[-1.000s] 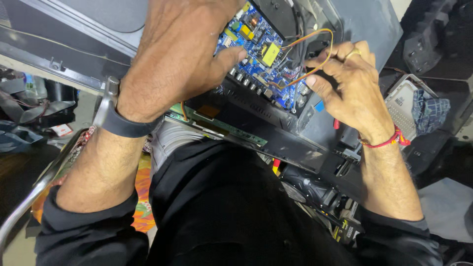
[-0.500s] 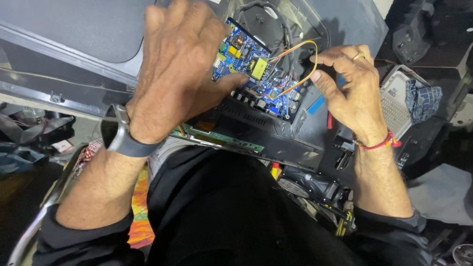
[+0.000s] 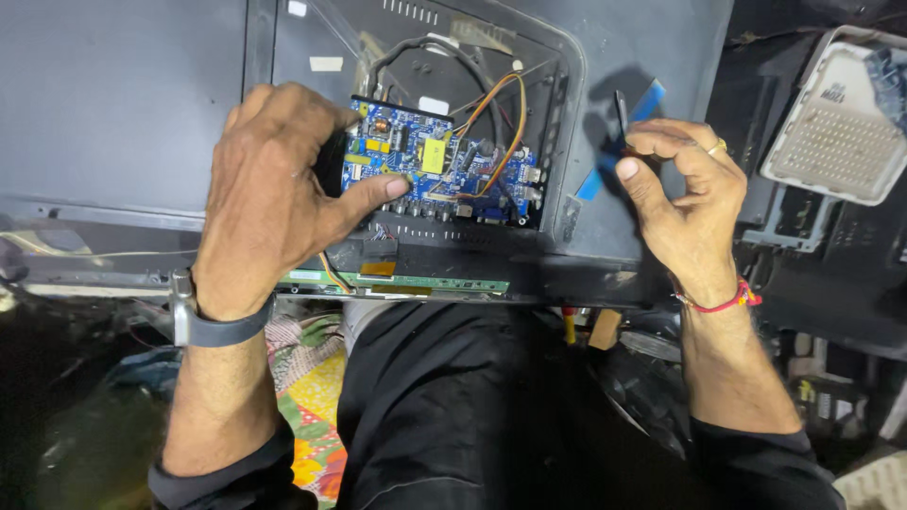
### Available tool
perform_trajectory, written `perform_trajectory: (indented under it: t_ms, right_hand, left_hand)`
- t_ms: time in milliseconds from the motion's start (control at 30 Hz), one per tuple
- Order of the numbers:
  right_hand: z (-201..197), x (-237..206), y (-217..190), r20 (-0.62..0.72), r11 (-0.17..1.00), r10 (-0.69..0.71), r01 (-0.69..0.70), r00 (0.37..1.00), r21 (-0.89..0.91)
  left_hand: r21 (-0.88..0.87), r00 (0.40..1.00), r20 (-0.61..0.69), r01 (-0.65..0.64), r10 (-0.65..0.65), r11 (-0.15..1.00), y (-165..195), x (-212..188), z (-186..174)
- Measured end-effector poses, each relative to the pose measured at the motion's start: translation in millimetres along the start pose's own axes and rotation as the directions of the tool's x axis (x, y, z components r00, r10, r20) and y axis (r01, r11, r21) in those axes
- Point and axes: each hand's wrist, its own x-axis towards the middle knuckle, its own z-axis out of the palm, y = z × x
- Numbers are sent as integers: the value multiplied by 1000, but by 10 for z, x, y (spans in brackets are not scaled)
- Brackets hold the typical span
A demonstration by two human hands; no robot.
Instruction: The person uses a screwdriver to remove screws and detach a circuit board from the back of a television. They disconnect wires, lift the board out, and set it aside.
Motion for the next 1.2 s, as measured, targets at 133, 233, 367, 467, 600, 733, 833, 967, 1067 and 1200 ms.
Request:
perform_trajectory:
  t_ms: [133, 233, 367, 467, 600, 733, 833, 967, 1067, 1200]
  right_hand:
    - [-36, -320, 133, -115, 995, 53, -44, 992, 85]
    - [-39, -488, 228, -196, 994, 50, -30, 979, 104]
    - [27, -763, 347, -244, 974, 161, -115, 956, 193]
    - [5, -948, 508, -263, 977, 161, -115, 951, 182]
    - [9, -1098, 668, -290, 989, 64, -22, 955, 145]
    - [99, -1108, 627, -311, 986, -12, 64, 950, 155]
    - [206, -1129, 441, -273, 987, -44, 85, 961, 140]
    - [368, -1226, 118, -163, 983, -58, 85, 985, 165]
    - [509, -1258, -76, -137, 966, -57, 89, 989, 241]
    - [672, -1253, -248, -160, 953, 5, 44, 987, 301]
  left_hand:
    - [27, 998, 59, 12, -14, 1000, 54, -4, -46]
    - [71, 996, 90, -15, 9, 997, 56, 41, -68]
    - [118, 991, 122, 32, -47, 992, 106, 36, -80]
    - [89, 986, 119, 104, -114, 991, 213, 39, -44]
    - [158, 994, -30, -102, 108, 982, 430, 23, -20]
    - [291, 986, 99, -161, 137, 943, 602, 27, 47]
    - [392, 962, 215, -242, 167, 888, 595, 146, 112]
    - [391, 924, 346, -297, 161, 871, 562, 330, 200]
    - [362, 888, 443, -301, 121, 882, 547, 496, 223]
    - [225, 829, 523, -357, 197, 907, 537, 643, 155]
